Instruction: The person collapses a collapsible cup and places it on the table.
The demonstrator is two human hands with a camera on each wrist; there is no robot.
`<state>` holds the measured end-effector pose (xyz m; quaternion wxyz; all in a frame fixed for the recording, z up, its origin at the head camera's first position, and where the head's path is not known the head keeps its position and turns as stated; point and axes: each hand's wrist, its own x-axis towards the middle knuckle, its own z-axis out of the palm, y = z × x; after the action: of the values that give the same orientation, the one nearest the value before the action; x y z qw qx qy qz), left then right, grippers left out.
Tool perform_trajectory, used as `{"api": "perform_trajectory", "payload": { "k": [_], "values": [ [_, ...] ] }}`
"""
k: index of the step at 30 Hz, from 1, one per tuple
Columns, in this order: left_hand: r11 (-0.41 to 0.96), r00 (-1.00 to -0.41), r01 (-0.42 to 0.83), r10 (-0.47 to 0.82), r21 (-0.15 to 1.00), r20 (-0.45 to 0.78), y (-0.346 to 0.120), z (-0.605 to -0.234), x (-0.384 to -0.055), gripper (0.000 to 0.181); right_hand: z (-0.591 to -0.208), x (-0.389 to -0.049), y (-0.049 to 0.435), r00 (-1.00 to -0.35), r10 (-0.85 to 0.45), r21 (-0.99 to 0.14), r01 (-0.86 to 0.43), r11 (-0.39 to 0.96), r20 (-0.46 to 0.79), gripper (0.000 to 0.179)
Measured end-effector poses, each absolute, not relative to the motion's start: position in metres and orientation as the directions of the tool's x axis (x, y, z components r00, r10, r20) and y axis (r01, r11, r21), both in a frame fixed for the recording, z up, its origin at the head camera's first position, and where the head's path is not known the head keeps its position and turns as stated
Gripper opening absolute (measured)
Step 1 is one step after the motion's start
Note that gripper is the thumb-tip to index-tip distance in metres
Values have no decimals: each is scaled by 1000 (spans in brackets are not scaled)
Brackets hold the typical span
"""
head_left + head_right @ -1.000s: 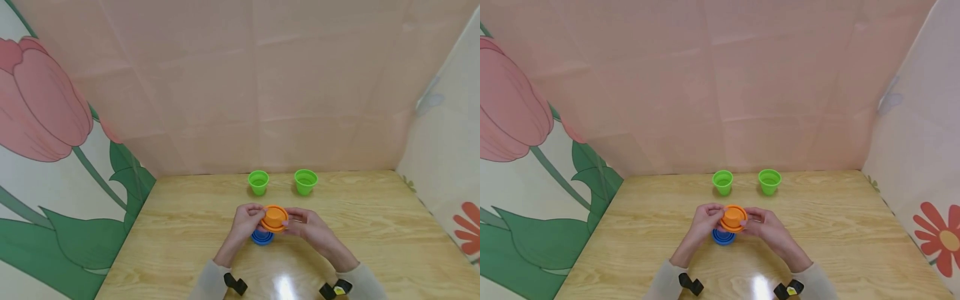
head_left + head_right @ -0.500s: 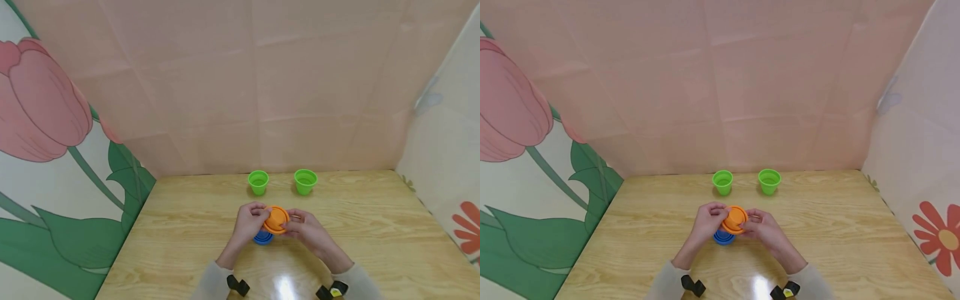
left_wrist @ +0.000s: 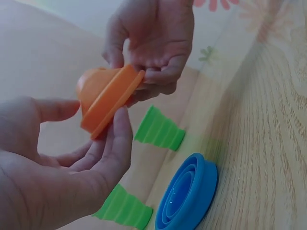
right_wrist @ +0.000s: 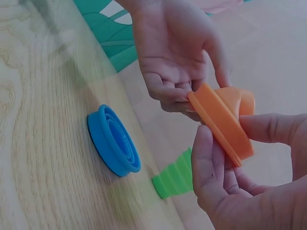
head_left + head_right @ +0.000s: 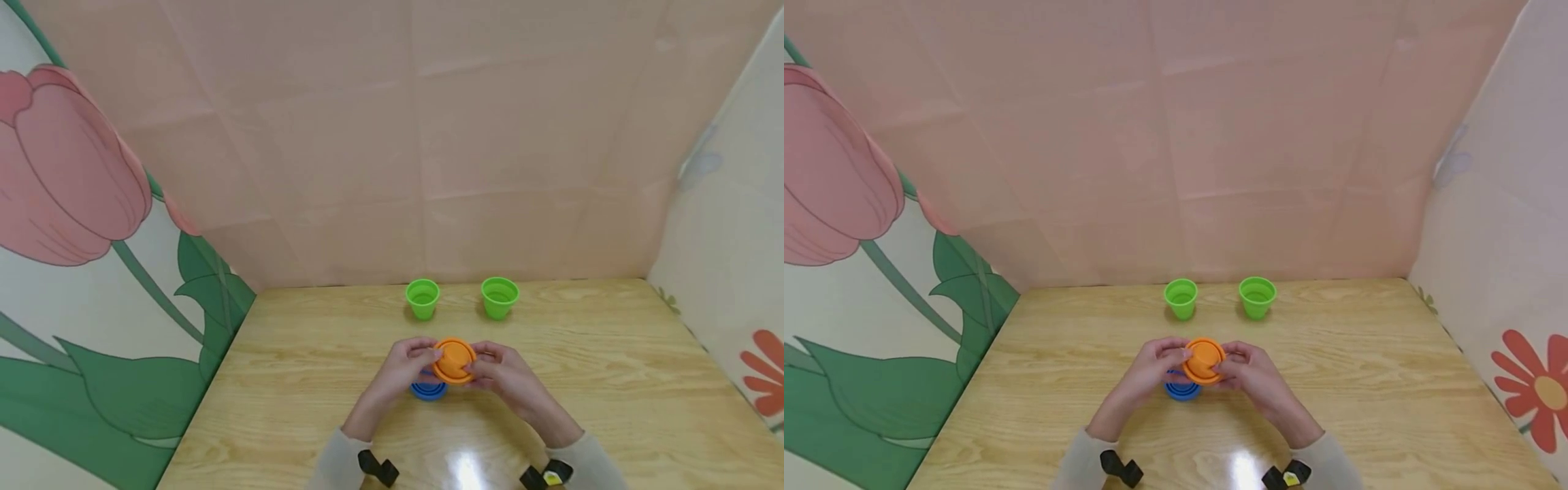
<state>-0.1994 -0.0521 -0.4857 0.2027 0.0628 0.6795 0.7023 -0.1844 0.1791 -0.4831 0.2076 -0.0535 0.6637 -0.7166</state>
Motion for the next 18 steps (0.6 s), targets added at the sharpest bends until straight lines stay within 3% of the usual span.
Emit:
{"api": "perform_trajectory", "payload": {
  "k": [7, 18],
  "values": [
    [-45, -871, -247, 449, 968, -201, -58, -490, -199, 47, -483, -183, 181, -907, -355, -968, 249, -17, -227, 54],
    [31, -905, -171, 391, 985, -170, -48, -492, -196, 40, -487, -186, 184, -879, -431, -975, 222, 15, -206, 62]
  ]
}}
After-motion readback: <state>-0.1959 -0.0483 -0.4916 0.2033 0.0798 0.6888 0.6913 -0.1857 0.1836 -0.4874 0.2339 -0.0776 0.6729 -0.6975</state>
